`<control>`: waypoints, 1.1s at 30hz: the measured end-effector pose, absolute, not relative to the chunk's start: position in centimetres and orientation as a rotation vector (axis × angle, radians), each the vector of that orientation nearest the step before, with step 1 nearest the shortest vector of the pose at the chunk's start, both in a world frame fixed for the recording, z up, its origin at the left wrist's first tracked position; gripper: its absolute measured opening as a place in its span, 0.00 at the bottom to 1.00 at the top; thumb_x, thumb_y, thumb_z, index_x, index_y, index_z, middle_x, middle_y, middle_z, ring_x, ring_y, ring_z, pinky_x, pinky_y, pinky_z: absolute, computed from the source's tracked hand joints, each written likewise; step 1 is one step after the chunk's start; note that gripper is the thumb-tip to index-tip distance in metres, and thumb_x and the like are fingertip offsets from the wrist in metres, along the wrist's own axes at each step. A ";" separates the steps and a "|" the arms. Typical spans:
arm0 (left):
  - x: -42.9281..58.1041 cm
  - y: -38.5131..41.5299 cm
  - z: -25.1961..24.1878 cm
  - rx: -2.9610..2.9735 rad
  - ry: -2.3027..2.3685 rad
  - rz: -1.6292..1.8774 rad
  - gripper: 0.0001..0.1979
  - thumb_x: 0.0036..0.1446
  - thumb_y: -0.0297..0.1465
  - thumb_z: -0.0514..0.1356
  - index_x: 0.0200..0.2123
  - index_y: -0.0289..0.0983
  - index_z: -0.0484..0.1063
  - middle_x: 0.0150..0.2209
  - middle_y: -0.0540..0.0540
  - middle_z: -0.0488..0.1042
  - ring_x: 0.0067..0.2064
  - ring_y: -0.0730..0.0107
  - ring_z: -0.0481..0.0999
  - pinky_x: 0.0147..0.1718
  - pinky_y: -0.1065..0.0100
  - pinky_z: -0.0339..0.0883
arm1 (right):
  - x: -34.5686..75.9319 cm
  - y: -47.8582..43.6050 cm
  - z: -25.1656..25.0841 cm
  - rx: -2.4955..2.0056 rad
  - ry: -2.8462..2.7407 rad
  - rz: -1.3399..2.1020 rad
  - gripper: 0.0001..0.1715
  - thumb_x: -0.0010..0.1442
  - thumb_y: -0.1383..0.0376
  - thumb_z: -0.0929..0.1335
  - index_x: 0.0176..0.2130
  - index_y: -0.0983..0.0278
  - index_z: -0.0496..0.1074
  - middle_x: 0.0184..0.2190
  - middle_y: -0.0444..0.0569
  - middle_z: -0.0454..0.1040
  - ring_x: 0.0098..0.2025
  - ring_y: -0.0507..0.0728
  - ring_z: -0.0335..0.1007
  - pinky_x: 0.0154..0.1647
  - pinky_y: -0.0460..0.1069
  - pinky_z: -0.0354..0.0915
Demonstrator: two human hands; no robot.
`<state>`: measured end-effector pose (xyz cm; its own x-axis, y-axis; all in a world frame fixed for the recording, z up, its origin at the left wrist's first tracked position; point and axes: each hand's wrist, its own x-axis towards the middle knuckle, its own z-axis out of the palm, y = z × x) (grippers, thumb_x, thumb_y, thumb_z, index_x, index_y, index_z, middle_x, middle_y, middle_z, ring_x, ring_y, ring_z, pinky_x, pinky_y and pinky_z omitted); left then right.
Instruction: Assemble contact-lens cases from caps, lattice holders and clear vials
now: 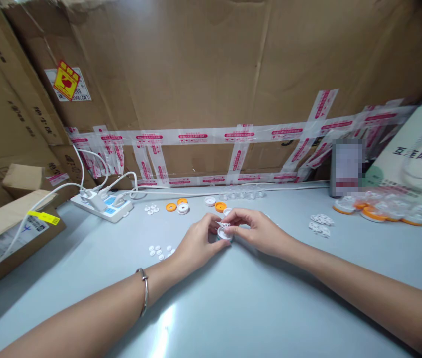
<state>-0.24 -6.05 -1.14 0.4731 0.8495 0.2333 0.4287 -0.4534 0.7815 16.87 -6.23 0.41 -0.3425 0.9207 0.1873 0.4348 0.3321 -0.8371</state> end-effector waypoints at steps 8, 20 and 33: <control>-0.2 -6.0 -1.0 2.055 1.049 0.833 0.15 0.49 0.28 0.62 0.41 0.37 0.65 0.37 0.45 0.74 0.38 0.67 0.73 0.37 0.67 0.66 | 16.9 -6.3 0.3 -1.205 -1.991 0.776 0.04 0.52 0.65 0.67 0.28 0.64 0.71 0.30 0.46 0.76 0.35 0.55 0.71 0.38 0.51 0.63; -0.2 -6.5 -0.6 2.052 1.063 0.815 0.15 0.49 0.26 0.62 0.41 0.36 0.64 0.38 0.45 0.74 0.37 0.67 0.73 0.38 0.66 0.67 | 16.4 -6.6 0.4 -1.189 -2.034 0.694 0.03 0.51 0.68 0.66 0.26 0.64 0.71 0.29 0.47 0.75 0.34 0.55 0.69 0.36 0.50 0.63; -0.3 -6.4 -0.8 2.081 1.028 0.805 0.12 0.50 0.27 0.61 0.39 0.37 0.65 0.38 0.45 0.74 0.39 0.66 0.73 0.38 0.66 0.66 | 16.6 -6.4 0.3 -1.227 -1.951 0.829 0.04 0.49 0.66 0.67 0.26 0.65 0.71 0.26 0.46 0.73 0.30 0.53 0.67 0.34 0.50 0.63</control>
<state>-0.31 -6.43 -0.83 0.4992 0.8360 0.2279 0.4216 -0.4641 0.7790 16.59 -6.36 0.31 -0.3256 0.9222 0.2085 0.4899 0.3532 -0.7971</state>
